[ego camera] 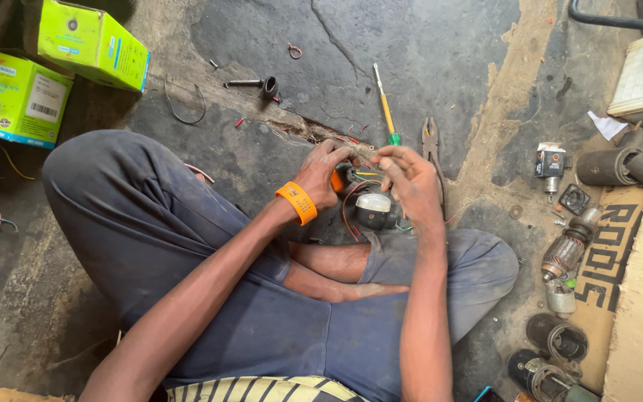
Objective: The person sits on the floor and repairs an electrical component by stripping wires, inserting them into terminals, and tightening screws with a screwdriver. They also handle a small orange light housing and a white plastic part, assembling and adjusting connections throughout the clip.
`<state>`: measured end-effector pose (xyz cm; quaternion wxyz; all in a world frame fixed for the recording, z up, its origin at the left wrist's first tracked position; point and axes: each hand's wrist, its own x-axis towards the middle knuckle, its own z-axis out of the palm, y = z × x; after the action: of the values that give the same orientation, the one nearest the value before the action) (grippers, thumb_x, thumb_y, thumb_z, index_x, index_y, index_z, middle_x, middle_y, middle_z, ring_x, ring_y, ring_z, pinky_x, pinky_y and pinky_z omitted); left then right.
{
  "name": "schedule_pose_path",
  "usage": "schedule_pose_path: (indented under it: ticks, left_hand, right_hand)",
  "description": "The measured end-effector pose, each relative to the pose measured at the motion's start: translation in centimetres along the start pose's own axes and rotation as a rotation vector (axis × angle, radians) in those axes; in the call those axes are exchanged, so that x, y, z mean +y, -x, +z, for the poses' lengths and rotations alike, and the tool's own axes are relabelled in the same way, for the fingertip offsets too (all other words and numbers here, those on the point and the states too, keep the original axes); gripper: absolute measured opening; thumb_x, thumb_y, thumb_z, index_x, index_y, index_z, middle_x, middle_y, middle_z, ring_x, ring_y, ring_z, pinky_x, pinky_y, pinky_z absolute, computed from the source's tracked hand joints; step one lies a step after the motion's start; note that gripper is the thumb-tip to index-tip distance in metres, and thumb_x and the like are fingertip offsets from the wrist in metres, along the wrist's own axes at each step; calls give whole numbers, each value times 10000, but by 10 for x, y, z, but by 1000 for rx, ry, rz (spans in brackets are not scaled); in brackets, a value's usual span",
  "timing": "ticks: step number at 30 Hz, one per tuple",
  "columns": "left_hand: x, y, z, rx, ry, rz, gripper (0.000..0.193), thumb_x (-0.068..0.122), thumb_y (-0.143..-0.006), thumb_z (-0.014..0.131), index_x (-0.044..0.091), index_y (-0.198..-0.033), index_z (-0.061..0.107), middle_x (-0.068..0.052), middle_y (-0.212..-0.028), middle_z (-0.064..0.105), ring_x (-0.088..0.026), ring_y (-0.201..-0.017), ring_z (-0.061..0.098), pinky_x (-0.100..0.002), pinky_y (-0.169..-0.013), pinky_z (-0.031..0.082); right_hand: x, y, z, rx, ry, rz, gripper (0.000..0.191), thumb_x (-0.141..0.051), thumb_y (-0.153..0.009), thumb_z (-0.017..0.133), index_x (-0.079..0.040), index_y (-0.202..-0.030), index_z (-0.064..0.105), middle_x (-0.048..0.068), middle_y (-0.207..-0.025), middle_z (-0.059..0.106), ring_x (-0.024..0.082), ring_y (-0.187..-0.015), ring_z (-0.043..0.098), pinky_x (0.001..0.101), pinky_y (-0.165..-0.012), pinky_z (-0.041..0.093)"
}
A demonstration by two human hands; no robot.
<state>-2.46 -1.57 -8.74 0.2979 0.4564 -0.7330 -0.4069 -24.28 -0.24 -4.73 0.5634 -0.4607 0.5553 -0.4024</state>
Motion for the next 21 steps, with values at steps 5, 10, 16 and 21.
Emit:
schedule_pose_path:
  ticks: [5, 10, 16, 21]
  left_hand:
    - [-3, -1, 3, 23, -23, 19, 535, 77, -661, 835, 129, -1163, 660, -135, -1124, 558, -371, -1146, 557, -458, -967, 483]
    - [-4, -1, 7, 24, -112, -32, 537, 165, -691, 833, 105, -1193, 649, -149, -1107, 554, -388, -1128, 543, -502, -944, 464]
    - [0, -1, 6, -117, -110, -158, 505, 138, -706, 757, 126, -1202, 662, -128, -1111, 586, -372, -1131, 577, -519, -924, 463]
    - [0, -1, 7, -69, -41, -137, 461, 341, -810, 803, 82, -1151, 633, -151, -1112, 617, -388, -1109, 584, -551, -881, 438]
  right_hand:
    - [-4, 3, 7, -150, 99, -56, 250, -114, -939, 748, 7, -1151, 693, 22, -949, 735, 22, -671, 552, 187, -559, 434]
    - [-5, 9, 14, -72, 466, -55, 231, -144, -866, 822, -31, -1060, 765, -24, -660, 539, 29, -586, 404, 227, -505, 310]
    - [3, 4, 17, -66, 444, -178, 156, -162, -956, 747, -22, -1025, 753, -74, -710, 548, 12, -634, 426, 228, -531, 338]
    - [12, 1, 16, -70, 407, -108, 158, -167, -973, 718, -20, -1027, 738, -80, -687, 526, 4, -617, 417, 218, -520, 322]
